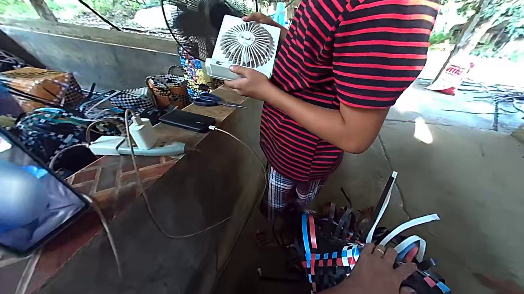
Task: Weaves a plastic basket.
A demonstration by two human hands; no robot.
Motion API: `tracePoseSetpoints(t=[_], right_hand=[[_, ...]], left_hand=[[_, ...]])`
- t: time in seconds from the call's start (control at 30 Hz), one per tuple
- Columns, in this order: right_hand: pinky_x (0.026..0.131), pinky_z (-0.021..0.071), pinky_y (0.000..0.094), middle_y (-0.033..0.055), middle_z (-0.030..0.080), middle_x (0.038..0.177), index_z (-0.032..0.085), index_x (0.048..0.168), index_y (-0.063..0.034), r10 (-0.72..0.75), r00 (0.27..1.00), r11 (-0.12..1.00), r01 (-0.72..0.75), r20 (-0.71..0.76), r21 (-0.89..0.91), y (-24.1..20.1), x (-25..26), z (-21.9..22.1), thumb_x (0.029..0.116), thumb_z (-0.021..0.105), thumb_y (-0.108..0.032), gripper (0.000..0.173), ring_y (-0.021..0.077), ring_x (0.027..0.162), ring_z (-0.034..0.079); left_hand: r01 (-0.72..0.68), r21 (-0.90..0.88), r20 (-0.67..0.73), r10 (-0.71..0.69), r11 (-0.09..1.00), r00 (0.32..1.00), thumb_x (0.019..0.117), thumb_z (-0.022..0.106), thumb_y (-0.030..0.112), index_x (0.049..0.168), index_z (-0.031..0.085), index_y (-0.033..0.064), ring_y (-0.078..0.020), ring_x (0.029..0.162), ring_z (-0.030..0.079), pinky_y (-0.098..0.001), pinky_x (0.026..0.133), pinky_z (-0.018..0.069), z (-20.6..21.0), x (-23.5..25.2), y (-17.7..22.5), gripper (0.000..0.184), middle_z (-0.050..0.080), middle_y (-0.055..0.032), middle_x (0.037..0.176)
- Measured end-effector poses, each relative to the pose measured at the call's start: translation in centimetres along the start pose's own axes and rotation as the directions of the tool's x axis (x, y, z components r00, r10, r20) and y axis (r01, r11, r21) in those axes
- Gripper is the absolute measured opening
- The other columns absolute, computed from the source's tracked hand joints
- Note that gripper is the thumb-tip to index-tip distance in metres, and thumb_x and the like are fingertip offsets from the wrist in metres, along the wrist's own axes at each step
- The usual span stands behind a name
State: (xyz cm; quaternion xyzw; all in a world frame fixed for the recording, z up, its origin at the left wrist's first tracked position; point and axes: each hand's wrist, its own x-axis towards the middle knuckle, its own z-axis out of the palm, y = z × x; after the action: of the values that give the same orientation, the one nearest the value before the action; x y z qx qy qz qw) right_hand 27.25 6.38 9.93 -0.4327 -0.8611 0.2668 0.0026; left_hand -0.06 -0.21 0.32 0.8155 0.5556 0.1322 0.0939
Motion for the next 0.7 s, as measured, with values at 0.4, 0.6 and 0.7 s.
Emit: tracePoseSetpoints(t=[0.4,0.6,0.7], right_hand=[[0.112,0.0422,0.0357,0.0343,0.050,0.143,0.043,0.143,0.0143,-0.057,0.827,0.847,0.336,-0.559,0.411,3.7,5.3,16.3,0.0977,0.055,-0.029,0.064,0.0278,0.132,0.054],[0.116,0.0393,0.0385,0.0364,0.047,0.146,0.043,0.142,0.0168,0.008,0.805,0.858,0.299,-0.594,0.417,2.4,3.9,16.7,0.0994,0.056,-0.015,0.054,0.0332,0.138,0.049],[0.116,0.0390,0.0371,0.0366,0.047,0.146,0.044,0.141,0.0173,0.007,0.784,0.864,0.308,-0.621,0.398,2.2,4.2,17.1,0.0994,0.056,-0.014,0.053,0.0329,0.138,0.049]], left_hand=[[-0.031,0.063,-0.005,0.032,0.997,0.999,0.1055,0.052,0.047,0.150,0.054,0.0230,-0.0369,0.131,0.055,-0.0542,0.112,0.0394,0.9,0.7,0.7,0.050,0.059,-0.0192,0.139],[-0.073,0.042,-0.067,0.076,0.996,0.995,0.1040,0.056,0.045,0.147,0.058,0.0227,-0.0374,0.128,0.057,-0.0545,0.111,0.0415,1.6,0.8,1.0,0.048,0.062,-0.0191,0.135],[-0.071,0.056,-0.061,0.074,0.996,0.995,0.1041,0.056,0.045,0.148,0.057,0.0227,-0.0373,0.129,0.057,-0.0542,0.111,0.0410,1.5,0.6,0.8,0.049,0.062,-0.0194,0.136]])
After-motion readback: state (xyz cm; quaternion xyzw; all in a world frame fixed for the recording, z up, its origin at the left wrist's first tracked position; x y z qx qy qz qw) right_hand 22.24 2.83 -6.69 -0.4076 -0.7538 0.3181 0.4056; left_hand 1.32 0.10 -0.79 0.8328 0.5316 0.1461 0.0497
